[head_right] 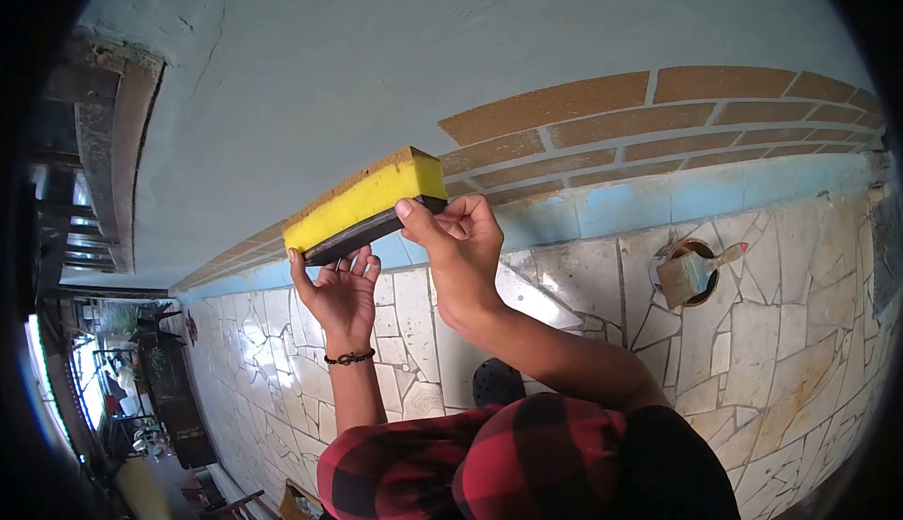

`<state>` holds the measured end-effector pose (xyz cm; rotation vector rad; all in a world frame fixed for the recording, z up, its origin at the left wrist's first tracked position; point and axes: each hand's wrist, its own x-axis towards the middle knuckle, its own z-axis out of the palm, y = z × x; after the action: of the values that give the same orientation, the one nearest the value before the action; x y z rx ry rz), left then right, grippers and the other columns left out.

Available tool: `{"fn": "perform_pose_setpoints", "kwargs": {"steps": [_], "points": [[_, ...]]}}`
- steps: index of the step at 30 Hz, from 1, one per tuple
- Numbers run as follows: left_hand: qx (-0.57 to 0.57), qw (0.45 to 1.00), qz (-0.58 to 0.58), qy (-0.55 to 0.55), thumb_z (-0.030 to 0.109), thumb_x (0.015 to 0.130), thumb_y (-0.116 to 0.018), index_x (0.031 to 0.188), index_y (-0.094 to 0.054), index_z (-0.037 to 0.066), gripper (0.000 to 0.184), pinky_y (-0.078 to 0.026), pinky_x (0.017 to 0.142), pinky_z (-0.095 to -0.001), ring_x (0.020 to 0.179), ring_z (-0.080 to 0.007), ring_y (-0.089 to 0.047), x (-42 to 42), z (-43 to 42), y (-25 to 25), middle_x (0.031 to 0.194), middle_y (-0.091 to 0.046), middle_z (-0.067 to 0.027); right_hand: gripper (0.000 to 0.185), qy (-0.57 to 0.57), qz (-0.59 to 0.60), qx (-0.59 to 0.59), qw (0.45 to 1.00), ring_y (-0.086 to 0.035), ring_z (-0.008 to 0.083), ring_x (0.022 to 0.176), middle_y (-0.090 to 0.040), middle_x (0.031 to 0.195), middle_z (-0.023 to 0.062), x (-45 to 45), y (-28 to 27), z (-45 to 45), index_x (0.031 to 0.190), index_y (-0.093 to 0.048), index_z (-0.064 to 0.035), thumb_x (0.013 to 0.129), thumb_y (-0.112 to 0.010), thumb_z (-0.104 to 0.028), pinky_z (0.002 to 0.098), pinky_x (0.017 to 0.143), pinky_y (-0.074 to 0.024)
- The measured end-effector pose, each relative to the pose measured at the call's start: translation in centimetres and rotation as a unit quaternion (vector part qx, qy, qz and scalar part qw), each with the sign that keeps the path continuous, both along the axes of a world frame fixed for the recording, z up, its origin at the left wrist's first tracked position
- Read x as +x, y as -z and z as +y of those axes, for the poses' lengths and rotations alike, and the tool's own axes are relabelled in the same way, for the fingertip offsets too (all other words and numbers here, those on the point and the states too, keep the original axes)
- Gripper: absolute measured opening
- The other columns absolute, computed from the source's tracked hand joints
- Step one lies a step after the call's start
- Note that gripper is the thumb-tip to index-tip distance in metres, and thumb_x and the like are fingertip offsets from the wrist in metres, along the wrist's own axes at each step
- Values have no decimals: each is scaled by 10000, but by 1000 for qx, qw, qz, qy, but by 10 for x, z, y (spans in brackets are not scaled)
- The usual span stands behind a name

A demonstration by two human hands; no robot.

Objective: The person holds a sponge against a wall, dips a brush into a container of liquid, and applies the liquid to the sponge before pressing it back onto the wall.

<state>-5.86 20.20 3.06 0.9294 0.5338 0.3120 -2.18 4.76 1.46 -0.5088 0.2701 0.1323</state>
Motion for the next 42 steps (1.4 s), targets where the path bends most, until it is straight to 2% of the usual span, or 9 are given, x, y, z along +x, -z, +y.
{"fn": "perform_pose_setpoints", "kwargs": {"steps": [7, 16, 28, 42], "points": [[1, 1000, 12, -11, 654, 818, -691, 1140, -566, -100, 829, -549, 818, -386, 898, -267, -641, 4, 3, 12, 1037, -599, -180, 284, -6, -12, -27, 1000, -650, 141, 903, -668, 986, 85, 3, 10, 0, 897, -478, -118, 884, -761, -98, 401, 869, -559], [34, 999, 3, 1, 695, 823, -674, 1190, -543, -80, 867, -541, 821, -365, 908, -248, -629, 11, 1, 12, 1060, -601, -172, 268, -5, 18, -35, 999, -655, 136, 850, -676, 931, 50, 12, 4, -3, 888, -498, -132, 884, -766, -134, 406, 879, -547], [12, 1000, 15, 11, 668, 825, -701, 1171, -539, -72, 833, -558, 754, -364, 859, -250, -652, 18, 2, 13, 1004, -597, -171, 290, -8, 32, -38, 999, -637, 130, 818, -667, 920, 48, 16, 1, -5, 868, -491, -144, 877, -780, -157, 408, 876, -525], [15, 1000, 10, 3, 656, 833, -701, 1170, -546, -62, 808, -559, 753, -368, 849, -254, -653, 21, -1, 11, 973, -605, -168, 299, -5, 27, -37, 999, -629, 139, 815, -635, 916, 47, 20, 1, -5, 891, -491, -132, 880, -783, -195, 410, 882, -523]]}}
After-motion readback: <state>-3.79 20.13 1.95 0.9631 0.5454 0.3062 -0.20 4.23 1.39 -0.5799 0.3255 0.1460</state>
